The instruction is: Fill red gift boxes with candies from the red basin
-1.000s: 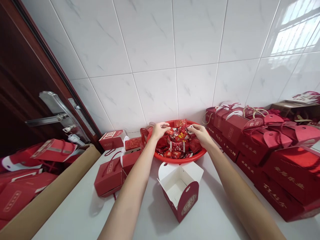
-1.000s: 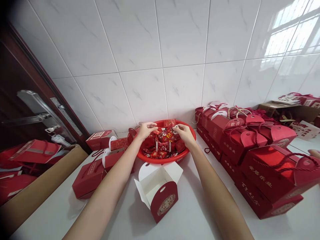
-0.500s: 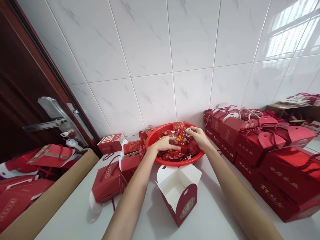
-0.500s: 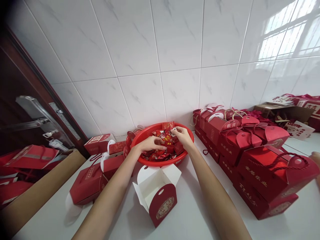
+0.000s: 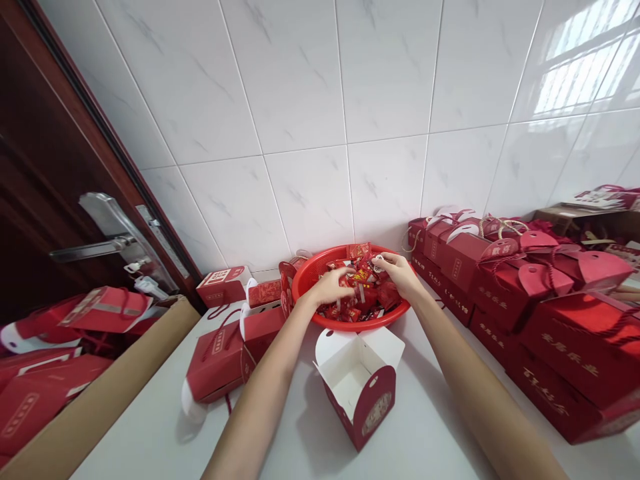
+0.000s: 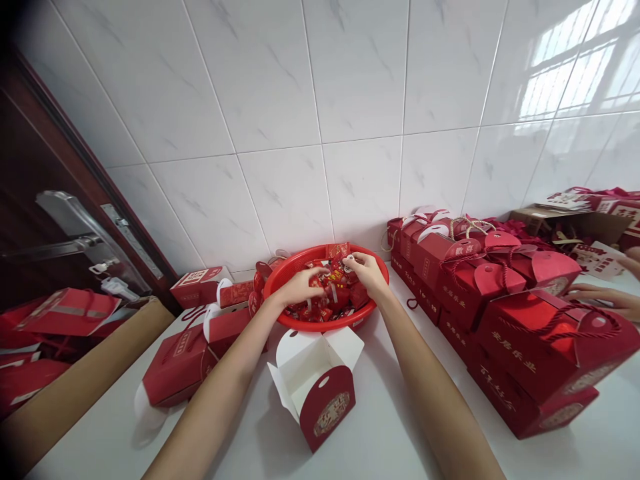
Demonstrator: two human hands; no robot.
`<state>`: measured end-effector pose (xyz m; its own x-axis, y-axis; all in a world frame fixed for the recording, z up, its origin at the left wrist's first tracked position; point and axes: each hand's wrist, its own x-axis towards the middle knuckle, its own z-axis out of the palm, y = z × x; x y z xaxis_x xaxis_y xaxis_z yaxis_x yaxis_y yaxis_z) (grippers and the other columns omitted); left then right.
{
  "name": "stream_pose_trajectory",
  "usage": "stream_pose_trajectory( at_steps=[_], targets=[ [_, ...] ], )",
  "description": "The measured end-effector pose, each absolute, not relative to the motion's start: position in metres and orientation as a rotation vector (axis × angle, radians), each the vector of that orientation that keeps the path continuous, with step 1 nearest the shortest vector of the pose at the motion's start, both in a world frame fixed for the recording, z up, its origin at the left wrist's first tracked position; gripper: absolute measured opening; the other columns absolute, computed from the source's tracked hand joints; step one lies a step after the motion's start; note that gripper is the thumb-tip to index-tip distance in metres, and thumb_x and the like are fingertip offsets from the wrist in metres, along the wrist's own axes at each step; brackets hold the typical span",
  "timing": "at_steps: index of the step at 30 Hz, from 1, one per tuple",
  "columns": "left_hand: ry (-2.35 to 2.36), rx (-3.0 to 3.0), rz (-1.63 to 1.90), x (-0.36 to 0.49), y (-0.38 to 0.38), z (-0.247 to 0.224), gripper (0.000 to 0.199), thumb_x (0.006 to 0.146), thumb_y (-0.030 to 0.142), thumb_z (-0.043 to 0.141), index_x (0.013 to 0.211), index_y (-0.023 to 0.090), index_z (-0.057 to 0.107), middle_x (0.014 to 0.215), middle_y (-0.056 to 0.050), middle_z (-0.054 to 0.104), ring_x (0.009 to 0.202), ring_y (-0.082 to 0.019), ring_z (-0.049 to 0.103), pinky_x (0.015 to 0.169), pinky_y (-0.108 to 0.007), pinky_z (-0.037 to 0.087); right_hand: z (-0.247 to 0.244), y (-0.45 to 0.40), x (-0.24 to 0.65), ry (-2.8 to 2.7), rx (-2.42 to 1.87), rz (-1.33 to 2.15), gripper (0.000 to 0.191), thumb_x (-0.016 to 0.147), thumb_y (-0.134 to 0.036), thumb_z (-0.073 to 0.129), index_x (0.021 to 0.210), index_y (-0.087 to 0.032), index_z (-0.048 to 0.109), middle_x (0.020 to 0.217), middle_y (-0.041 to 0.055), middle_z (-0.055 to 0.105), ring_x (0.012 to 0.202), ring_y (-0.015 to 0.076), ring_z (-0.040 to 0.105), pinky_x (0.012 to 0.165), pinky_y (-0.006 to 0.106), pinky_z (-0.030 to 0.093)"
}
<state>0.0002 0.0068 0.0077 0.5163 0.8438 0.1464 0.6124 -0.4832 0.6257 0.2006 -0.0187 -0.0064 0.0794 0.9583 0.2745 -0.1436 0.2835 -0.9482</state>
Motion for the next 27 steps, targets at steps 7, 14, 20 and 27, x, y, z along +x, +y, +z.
stream_pose_trajectory(
  at_steps=[7, 14, 20, 27],
  targets=[
    [1.405, 2.063, 1.236, -0.005, 0.019, 0.005, 0.046, 0.076, 0.014, 0.07, 0.122, 0.02, 0.067, 0.129, -0.006, 0.069, 0.122, -0.023, 0.063, 0.108, -0.035, 0.047, -0.006, -0.021, 0.2, -1.158, -0.923, 1.061, 0.038, 0.059, -0.052, 0.08, 0.072, -0.02, 0.064, 0.077, 0.0025, 0.064, 0.069, 0.0176, 0.059, 0.059, 0.029, 0.05],
    [1.227, 2.346, 0.924, -0.002, 0.012, 0.003, 0.031, 0.074, 0.005, 0.057, 0.09, 0.019, 0.079, 0.101, -0.003, 0.078, 0.095, -0.018, 0.071, 0.089, -0.027, 0.054, -0.008, -0.02, 0.2, -1.146, -0.907, 1.085, 0.038, 0.058, -0.05, 0.082, 0.071, -0.019, 0.065, 0.073, 0.001, 0.063, 0.064, 0.0161, 0.058, 0.055, 0.028, 0.051],
    [1.335, 2.523, 0.328, 0.002, 0.003, 0.006, 0.019, 0.073, 0.019, 0.058, 0.067, 0.019, 0.076, 0.065, -0.002, 0.071, 0.067, -0.018, 0.065, 0.069, -0.026, 0.049, -0.007, -0.021, 0.2, -1.157, -0.913, 1.063, 0.037, 0.059, -0.05, 0.081, 0.069, -0.019, 0.064, 0.072, 0.0006, 0.061, 0.067, 0.0163, 0.057, 0.058, 0.028, 0.05],
    [1.555, 2.521, 0.012, 0.006, -0.006, 0.014, 0.007, 0.062, 0.024, 0.073, 0.07, 0.024, 0.072, 0.075, -0.005, 0.072, 0.082, -0.027, 0.068, 0.074, -0.032, 0.049, -0.007, -0.021, 0.2, -1.17, -0.936, 1.076, 0.038, 0.059, -0.052, 0.08, 0.07, -0.02, 0.063, 0.073, 0.0014, 0.062, 0.066, 0.017, 0.058, 0.058, 0.029, 0.051]
  ],
)
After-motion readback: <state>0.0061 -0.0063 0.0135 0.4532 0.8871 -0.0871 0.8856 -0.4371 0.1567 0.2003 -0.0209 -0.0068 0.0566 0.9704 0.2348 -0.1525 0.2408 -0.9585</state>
